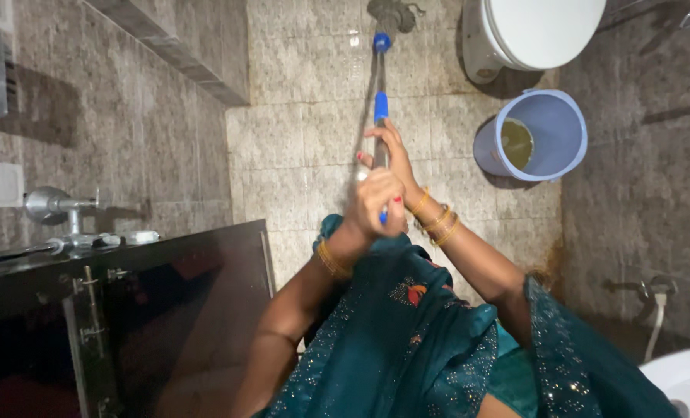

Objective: The person mops the tiled bathroom floor using a blue mop and a bucket of water. They repeatedly dip the mop into the bucket and scrub the floor around the toilet and sink.

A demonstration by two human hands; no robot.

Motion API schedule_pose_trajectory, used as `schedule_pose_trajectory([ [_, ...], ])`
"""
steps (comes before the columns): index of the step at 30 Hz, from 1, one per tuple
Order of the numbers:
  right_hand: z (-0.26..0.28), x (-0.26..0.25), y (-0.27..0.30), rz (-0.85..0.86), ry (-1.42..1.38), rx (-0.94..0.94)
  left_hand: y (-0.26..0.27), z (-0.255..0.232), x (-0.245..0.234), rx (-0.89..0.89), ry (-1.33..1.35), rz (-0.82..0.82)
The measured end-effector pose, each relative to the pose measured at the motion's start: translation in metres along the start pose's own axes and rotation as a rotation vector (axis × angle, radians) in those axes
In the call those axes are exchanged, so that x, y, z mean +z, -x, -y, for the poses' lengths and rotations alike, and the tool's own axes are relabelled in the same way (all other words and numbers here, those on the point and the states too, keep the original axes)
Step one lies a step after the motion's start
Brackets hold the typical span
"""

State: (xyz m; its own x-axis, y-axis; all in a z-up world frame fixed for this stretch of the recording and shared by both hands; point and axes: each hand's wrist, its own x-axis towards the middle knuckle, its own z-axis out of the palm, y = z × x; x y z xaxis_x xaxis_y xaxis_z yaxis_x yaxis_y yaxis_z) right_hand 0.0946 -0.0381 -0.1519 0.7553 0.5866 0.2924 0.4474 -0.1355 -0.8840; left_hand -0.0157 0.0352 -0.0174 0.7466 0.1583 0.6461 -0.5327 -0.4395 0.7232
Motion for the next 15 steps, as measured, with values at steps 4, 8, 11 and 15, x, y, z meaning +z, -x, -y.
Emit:
schedule_pose_trajectory([
  [4,0.046,-0.005,0.02,0.078,-0.078,0.016,-0.003,-0.055,-0.02,-0.023,0.017,0.036],
  [8,0.036,0.007,0.024,0.195,-0.084,0.081,0.002,-0.018,-0.022,0.281,0.129,-0.015],
  [11,-0.008,0.028,0.011,0.205,-0.06,0.012,0.022,0.022,-0.015,0.275,0.05,-0.068],
  [15,-0.09,0.044,-0.023,0.295,0.053,-0.104,0.045,0.083,-0.006,0.216,-0.074,0.004],
])
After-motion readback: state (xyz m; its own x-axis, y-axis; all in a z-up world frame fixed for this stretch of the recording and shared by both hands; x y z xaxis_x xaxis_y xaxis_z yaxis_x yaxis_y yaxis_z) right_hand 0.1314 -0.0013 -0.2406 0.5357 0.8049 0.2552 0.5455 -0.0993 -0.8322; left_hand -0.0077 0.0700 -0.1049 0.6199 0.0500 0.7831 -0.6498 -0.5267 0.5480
